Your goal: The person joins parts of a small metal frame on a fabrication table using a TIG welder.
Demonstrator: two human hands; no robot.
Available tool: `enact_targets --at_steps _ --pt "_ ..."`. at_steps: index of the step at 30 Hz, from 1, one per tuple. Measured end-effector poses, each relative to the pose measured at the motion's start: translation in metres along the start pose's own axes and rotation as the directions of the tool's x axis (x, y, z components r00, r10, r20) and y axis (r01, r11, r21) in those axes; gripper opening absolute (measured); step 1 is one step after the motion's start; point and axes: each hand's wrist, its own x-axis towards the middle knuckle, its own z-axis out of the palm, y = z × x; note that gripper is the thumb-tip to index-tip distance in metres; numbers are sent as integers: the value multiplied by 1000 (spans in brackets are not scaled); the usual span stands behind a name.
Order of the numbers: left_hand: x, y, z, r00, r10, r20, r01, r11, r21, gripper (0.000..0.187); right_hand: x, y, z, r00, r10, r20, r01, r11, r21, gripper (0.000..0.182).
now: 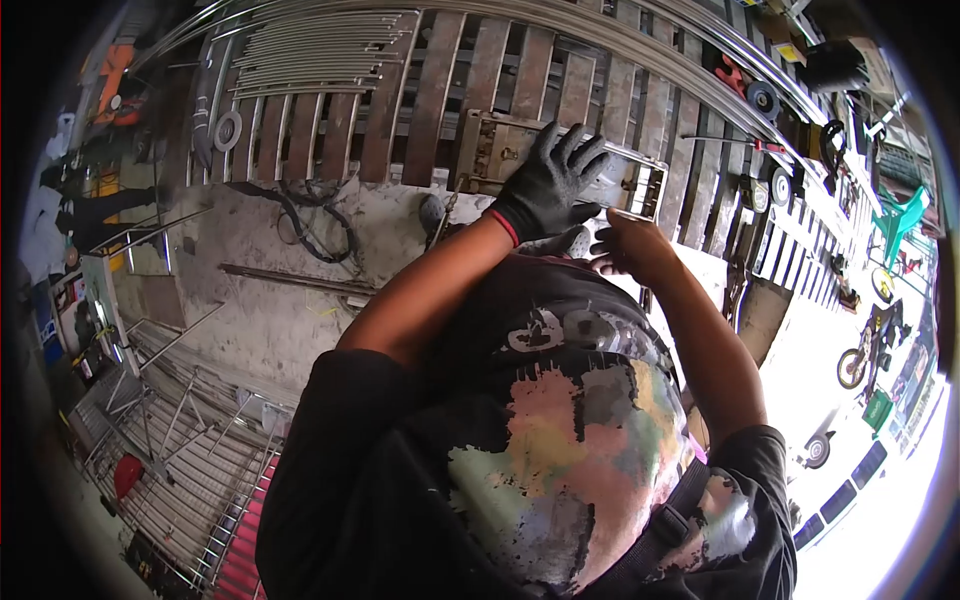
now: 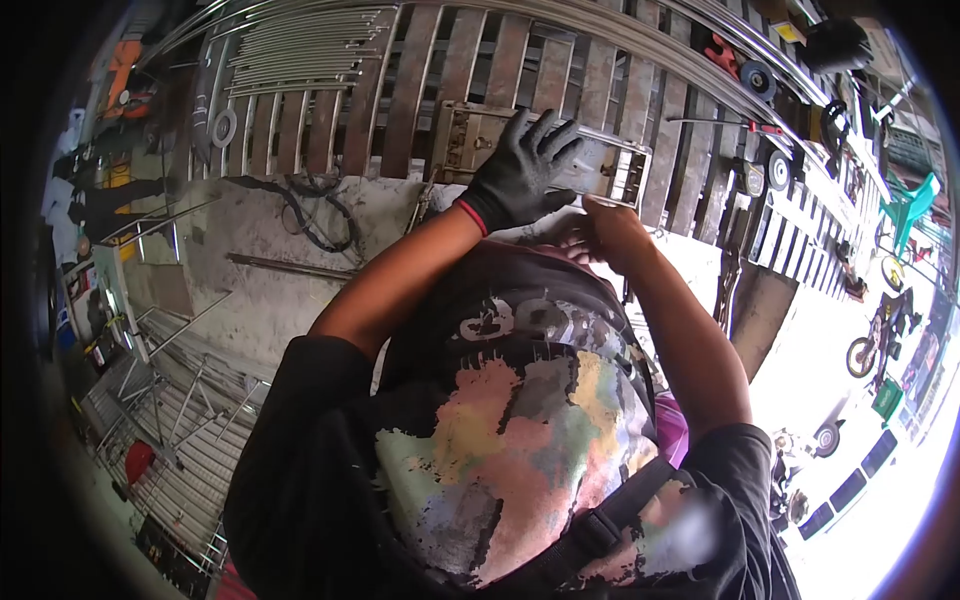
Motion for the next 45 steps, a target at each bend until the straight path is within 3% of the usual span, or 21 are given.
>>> enact_targets --at_steps 2,5,8,10,14,16,20,26,32,35,38,39,42,44,45 --pt "-10 3 -8 1000 -22 -3 22 1000 -9 79 -31 -12 -26 996 -25 81 45 965 -258 50" --pt "-25 0 -12 998 -27 -50 21 994 -107 53 -47 -14 -93 964 -251 -87 222 941 -255 41" --pt "-31 -1 -14 998 7 -59 -10 998 -61 41 -35 0 -159 759 -504 -411 349 849 -397 36" --pt "-32 -4 -11 998 36 -49 -37 999 -13 39 -2 24 -201 593 -636 -494 263 733 -627 35" --pt "-32 -7 -6 999 10 -46 -13 998 -66 33 17 49 -209 627 -689 -364 261 625 -735 39" --pt "-27 -7 -7 1000 14 -20 -15 997 -81 30 17 55 -190 631 -662 -405 199 642 -741 44" --pt "-23 -6 -8 1000 15 -18 -16 996 -88 22 37 72 -185 479 -693 -539 303 707 -639 45" --pt "-13 -2 -15 995 3 99 -1 1000 -26 18 30 68 -189 548 -680 -487 290 701 -651 41" --pt "-11 3 -20 987 -47 152 42 998 37 24 30 62 -192 562 -693 -451 284 674 -682 39" --pt "-17 12 -24 997 -60 48 59 998 24 43 34 58 -187 562 -685 -463 235 670 -705 36" --pt "-10 20 -44 999 -38 -2 38 997 -65 66 20 35 -162 394 -746 -537 186 637 -748 38" --pt "-9 16 -40 998 -34 50 36 998 -57 85 30 36 -161 338 -805 -487 266 579 -771 43" --pt "-5 16 -33 997 -79 4 79 996 -32 93 54 21 -146 109 -927 -360 274 376 -885 52" --pt "-3 8 -27 997 -77 29 77 997 -6 97 78 19 -136 96 -932 -350 309 362 -880 57" --pt "-2 6 -29 995 -87 59 87 996 2 98 86 18 -135 106 -926 -361 248 376 -893 55"
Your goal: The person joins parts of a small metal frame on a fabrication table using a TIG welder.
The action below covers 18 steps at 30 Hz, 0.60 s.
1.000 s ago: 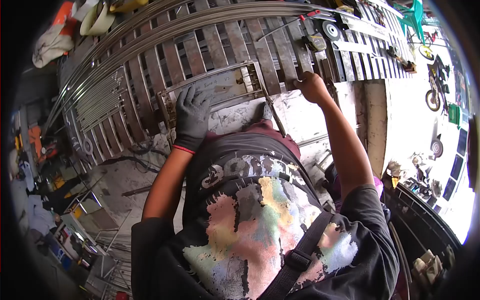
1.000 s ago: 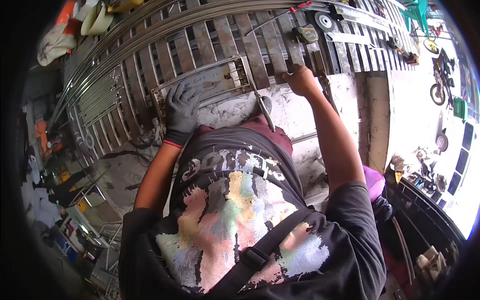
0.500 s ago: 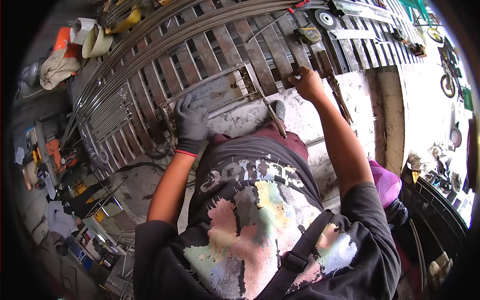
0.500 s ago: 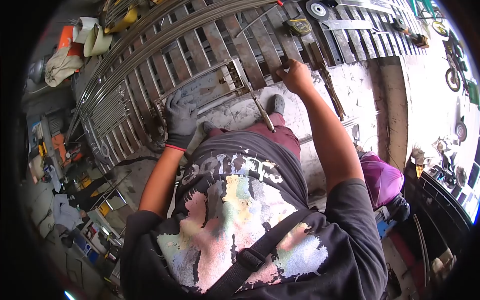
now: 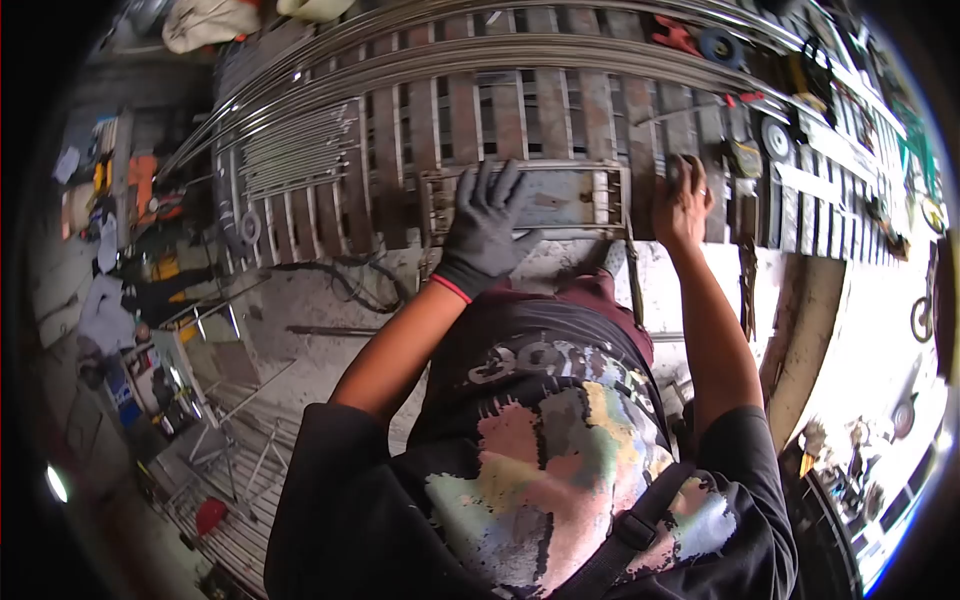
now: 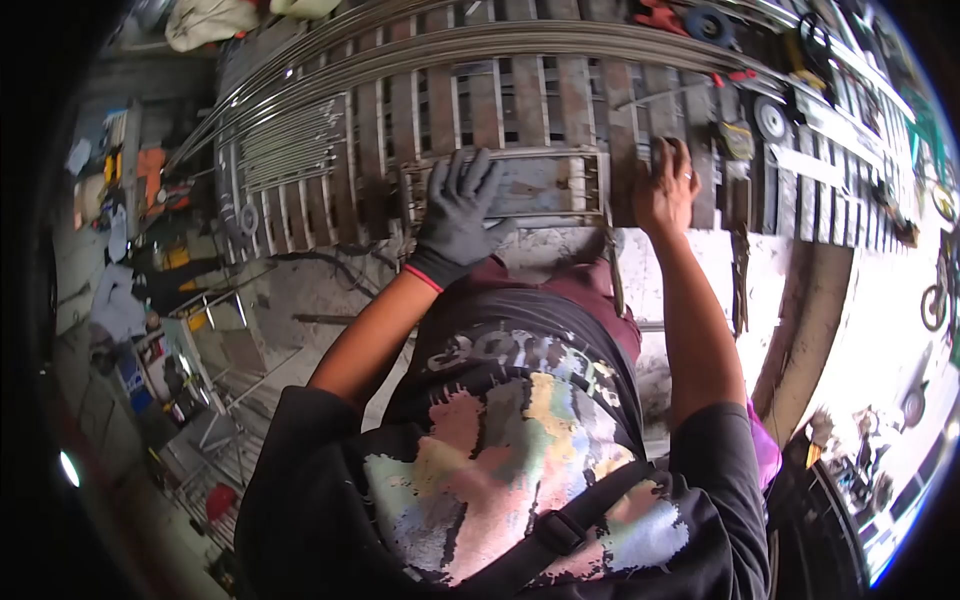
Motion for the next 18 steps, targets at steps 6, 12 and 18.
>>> enact_targets --at_steps 6,12,18 --pt "-32 -37 -42 983 -38 -177 45 998 40 72 4 1 5 999 14 31 -13 998 -61 53" --pt "-111 -198 -40 634 -587 -504 608 781 -144 45 5 2 8 1000 -29 7 28 998 56 50" --pt "-143 -347 -34 790 -541 -287 603 770 209 47 6 0 8 999 -26 22 25 999 43 49"
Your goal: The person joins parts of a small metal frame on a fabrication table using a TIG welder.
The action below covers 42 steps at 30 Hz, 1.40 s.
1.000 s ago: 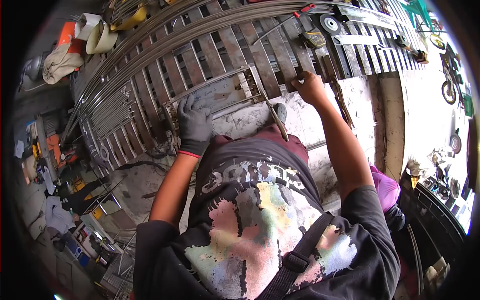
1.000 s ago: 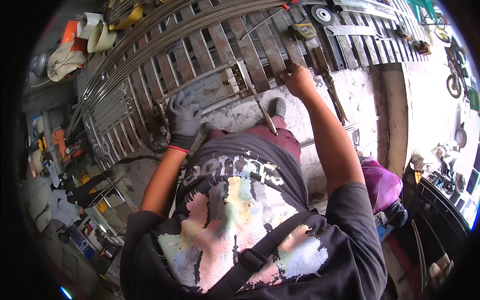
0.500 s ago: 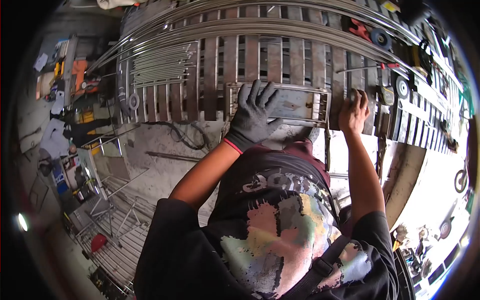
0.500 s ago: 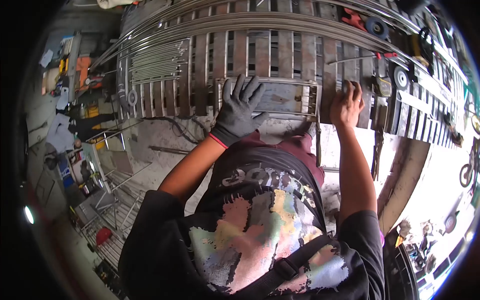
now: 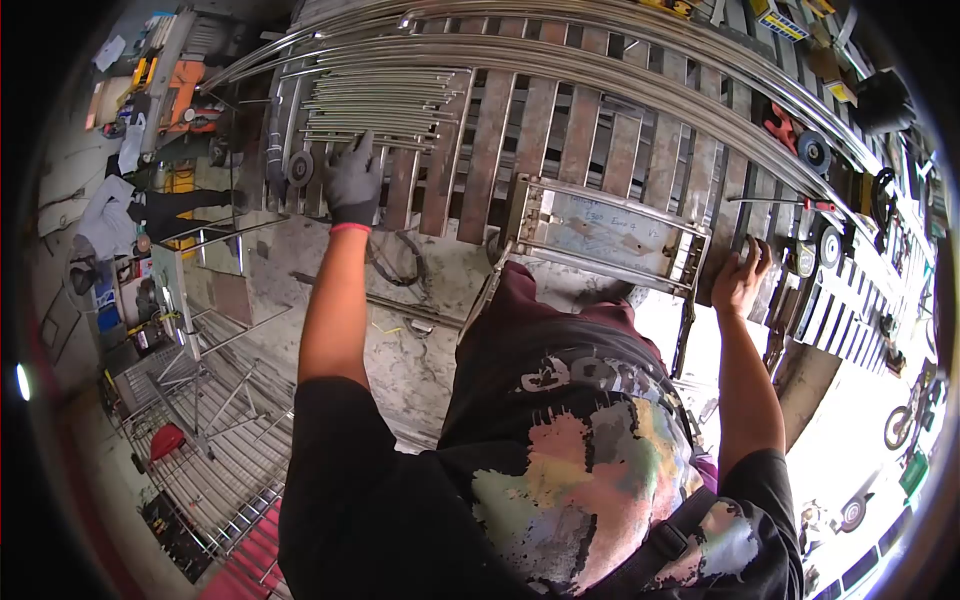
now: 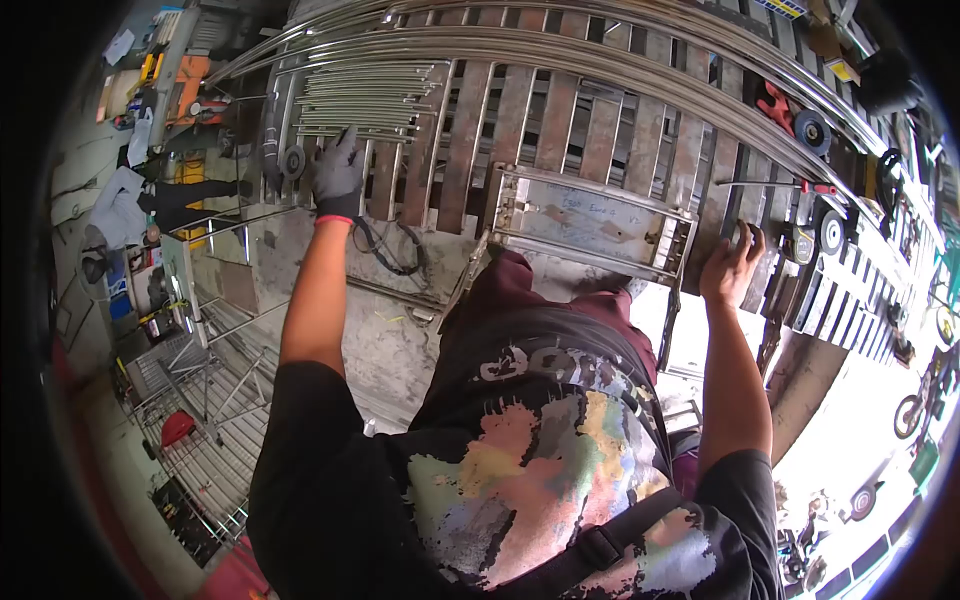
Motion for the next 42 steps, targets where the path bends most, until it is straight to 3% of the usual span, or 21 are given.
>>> enact_targets --at_steps 2,5,9,11,13,18,22,23,25,26,27,29,30,31,33,36,37,39,42 --pt "16 -8 5 989 120 87 -125 991 51 49 -1 -1 -1 999 36 17 -36 999 -4 50" --pt "27 -2 3 957 142 254 -180 974 134 49 -1 2 2 1000 -9 -9 8 1000 -27 51" --pt "21 11 11 973 147 177 -195 936 294 42 -1 -5 -4 988 133 84 -133 991 -9 53" --pt "25 27 8 973 84 217 -162 913 374 30 -2 0 -2 994 89 71 -88 996 -14 54" --pt "28 16 30 963 131 235 -219 888 404 21 -2 3 1 999 42 24 -41 999 -25 55" --pt "35 -18 44 893 394 218 -447 829 336 20 8 -1 -5 991 107 77 -109 994 25 47" --pt "30 1 -7 845 529 79 -534 831 156 24 27 -34 -54 939 122 322 -9 944 -330 37" --pt "31 26 -40 848 527 46 -529 843 94 25 24 -45 -62 944 94 315 -38 983 -179 35" --pt "26 109 -115 884 444 143 -458 886 79 20 21 -67 -72 957 36 286 -77 988 132 32" --pt "22 143 -140 883 430 188 -452 887 93 20 16 -96 -82 935 35 353 -116 970 213 29" --pt "14 173 -154 847 526 78 -525 850 -31 17 6 -131 -104 882 -48 468 -119 940 321 31" --pt "-4 234 -188 715 694 -83 -698 700 -151 13 -14 -190 -135 783 -202 589 -226 789 572 47" --pt "-14 260 -198 678 734 31 -722 674 -158 12 -25 -203 -139 772 -330 544 -253 626 738 51" --pt "-24 285 -202 654 754 59 -722 645 -251 15 -35 -224 -152 757 -329 564 -442 378 814 49" --pt "-37 329 -213 555 831 26 -802 543 -247 19 -54 -221 -134 773 -321 547 -549 95 831 42" --pt "-50 363 -198 580 814 -40 -698 470 -540 20 -68 -198 -125 882 -104 460 -461 15 887 34" --pt "-52 373 -198 600 798 -53 -626 427 -652 20 -74 -187 -128 892 -45 450 -443 110 890 30" --pt "-68 388 -192 616 780 -112 -707 485 -515 25 -88 -165 -121 921 41 386 -388 167 906 21" --pt "-70 393 -175 640 749 -171 -638 394 -661 17 -95 -135 -127 910 179 373 -400 143 905 22"
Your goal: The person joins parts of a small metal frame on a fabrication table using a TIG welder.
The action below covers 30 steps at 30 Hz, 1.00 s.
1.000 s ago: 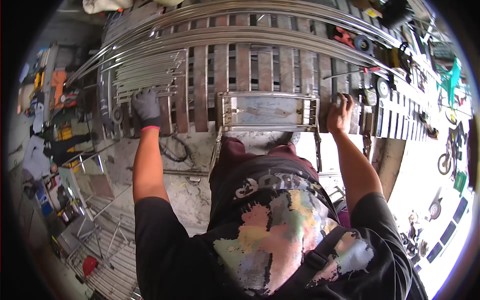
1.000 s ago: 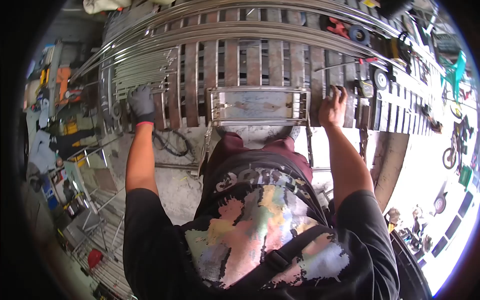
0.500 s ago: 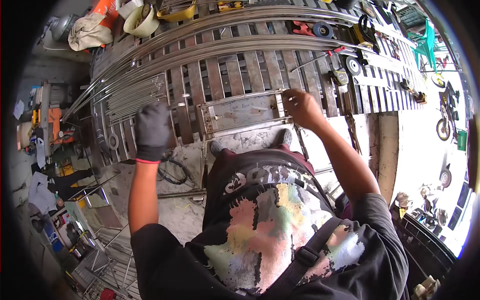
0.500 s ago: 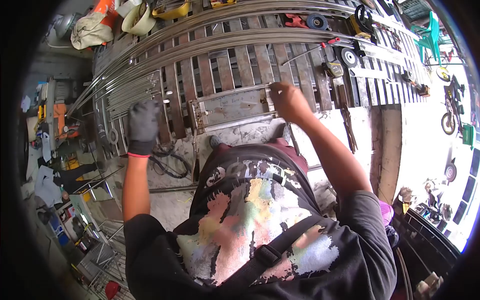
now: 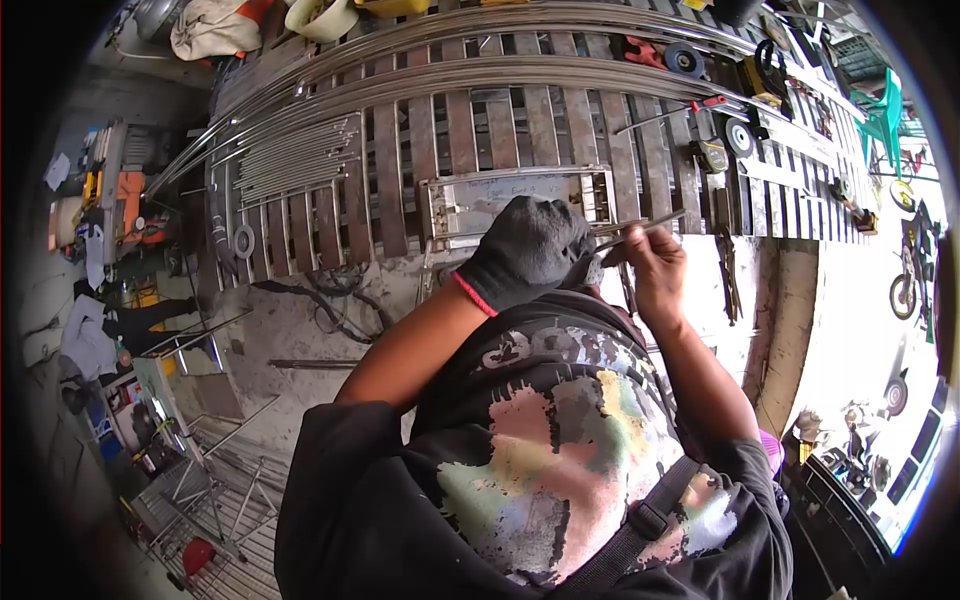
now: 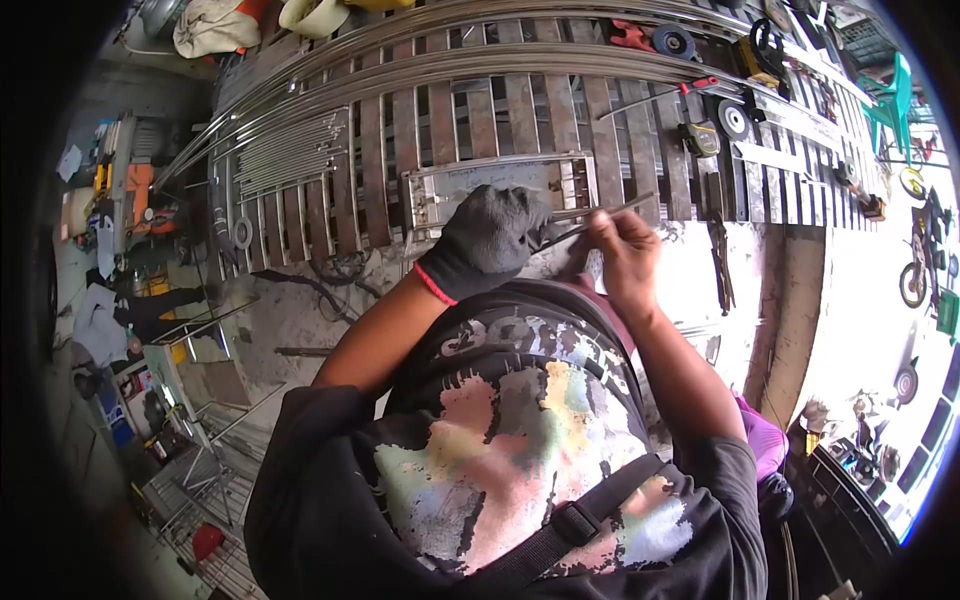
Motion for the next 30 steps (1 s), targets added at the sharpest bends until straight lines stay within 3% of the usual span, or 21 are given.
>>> enact_targets --at_steps 3,7,10,15,23,27,30 --pt "-3 -30 29 988 -91 -128 50 955 -293 10 -1 -33 -38 969 -203 -142 189 976 -106 28" --pt "4 -68 61 984 99 -147 -95 995 32 21 -5 -77 -75 901 -355 -250 264 905 -335 36" --pt "12 -85 83 982 156 -105 -132 969 209 26 -9 -98 -87 870 -362 -335 246 907 -341 34" --pt "24 -101 110 985 149 -90 -125 966 225 26 -16 -105 -105 841 -419 -341 315 893 -320 33" --pt "35 -112 130 982 154 -106 -135 976 171 28 -37 -103 -106 835 -398 -379 293 906 -304 35" --pt "35 -106 117 991 128 -35 -119 972 201 26 -41 -104 -117 823 -415 -387 306 899 -312 35" --pt "29 -114 124 982 143 -126 -131 987 98 25 -46 -108 -119 796 -431 -425 317 895 -313 36"
